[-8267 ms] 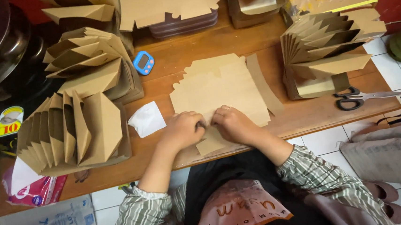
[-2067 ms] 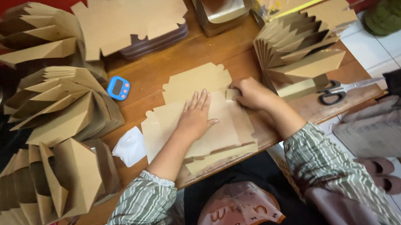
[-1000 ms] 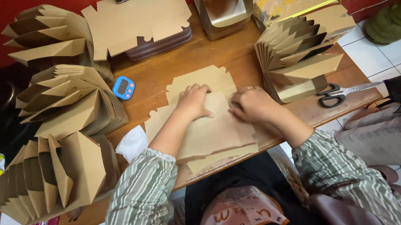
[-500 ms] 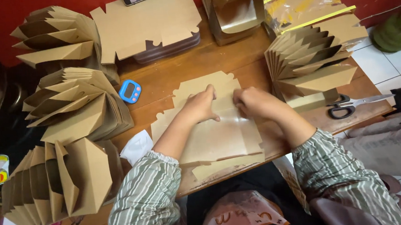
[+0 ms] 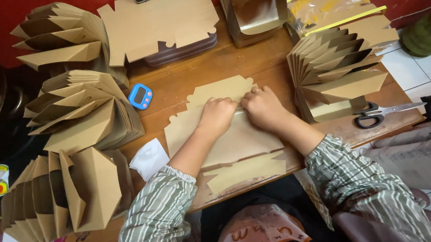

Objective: The person folds flat brown cardboard pieces into small open-top boxes by hand, pressing the creases and tucking the flaps to form the sides. Completed boxes are stacked on the right side of the table.

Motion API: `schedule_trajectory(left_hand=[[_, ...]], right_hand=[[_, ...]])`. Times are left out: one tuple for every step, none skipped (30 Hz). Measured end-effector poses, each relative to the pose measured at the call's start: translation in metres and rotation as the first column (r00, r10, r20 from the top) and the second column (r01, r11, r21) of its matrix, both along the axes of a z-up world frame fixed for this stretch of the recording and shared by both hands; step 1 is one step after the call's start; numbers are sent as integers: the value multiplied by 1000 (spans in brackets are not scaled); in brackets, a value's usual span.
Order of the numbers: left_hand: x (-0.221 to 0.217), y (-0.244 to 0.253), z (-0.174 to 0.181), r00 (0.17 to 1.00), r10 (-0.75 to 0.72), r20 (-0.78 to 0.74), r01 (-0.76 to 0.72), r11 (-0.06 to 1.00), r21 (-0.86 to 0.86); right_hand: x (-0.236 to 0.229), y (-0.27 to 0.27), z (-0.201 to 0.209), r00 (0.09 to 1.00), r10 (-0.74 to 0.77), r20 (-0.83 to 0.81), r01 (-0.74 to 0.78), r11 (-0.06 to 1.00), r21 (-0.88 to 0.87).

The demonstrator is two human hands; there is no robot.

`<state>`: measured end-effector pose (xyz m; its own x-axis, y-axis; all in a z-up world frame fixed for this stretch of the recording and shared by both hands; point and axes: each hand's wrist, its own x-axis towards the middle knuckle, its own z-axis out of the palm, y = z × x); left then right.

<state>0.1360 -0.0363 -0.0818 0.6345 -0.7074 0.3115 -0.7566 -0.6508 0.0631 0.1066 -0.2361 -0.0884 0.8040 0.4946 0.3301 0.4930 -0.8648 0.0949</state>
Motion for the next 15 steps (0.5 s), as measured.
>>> schedule_trajectory(left_hand=[[-4, -1, -8, 1000, 0, -2, 0, 1000, 1], [-6, -3, -14, 992, 1, 123, 2, 1000, -22], [-8, -5, -21, 969, 4, 246, 7, 999, -44], [-9, -6, -24, 969, 4, 246, 7, 999, -44], [-10, -6, -28, 957, 3, 291, 17, 998, -64], [-11, -7, -31, 942, 3, 336, 27, 996, -84], [-16, -8, -26, 941, 4, 337, 26, 996, -85], [-22, -8, -20, 953, -12, 302, 26, 999, -42], [-28, -9, -14, 964, -27, 265, 28, 1000, 1], [-33, -6, -13, 964, -27, 265, 27, 1000, 1], [-37, -4, -12, 975, -52, 214, 45, 998, 40], [-42, -2, -11, 984, -78, 162, 66, 995, 80], [-45, 1, -1, 983, -81, 162, 68, 994, 80], [-48, 3, 9, 997, -62, 49, 58, 995, 78], [-52, 6, 19, 997, -42, -64, 47, 996, 78]], right_hand=[[-4, 2, -2, 1000, 0, -2, 0, 1000, 1], [-7, 4, -4, 993, 42, 107, -40, 999, -25], [-10, 5, -5, 973, 86, 214, -75, 996, -56], [-12, 5, -5, 973, 86, 214, -75, 996, -55], [-14, 5, -5, 966, 105, 236, -100, 994, -31], [-15, 5, -6, 958, 124, 258, -126, 992, -8], [-17, 6, -6, 958, 125, 259, -127, 992, -8], [-19, 7, -6, 952, 142, 271, -139, 990, -30], [-21, 8, -6, 946, 160, 282, -152, 987, -53], [-24, 9, 1, 946, 161, 281, -152, 987, -53], [-28, 10, 7, 944, 173, 280, -165, 985, -53], [-32, 10, 14, 942, 184, 280, -176, 983, -53], [-33, 10, 17, 943, 182, 280, -174, 983, -53], [-35, 10, 19, 946, 185, 268, -175, 983, -58], [-36, 11, 22, 948, 188, 256, -177, 982, -64]])
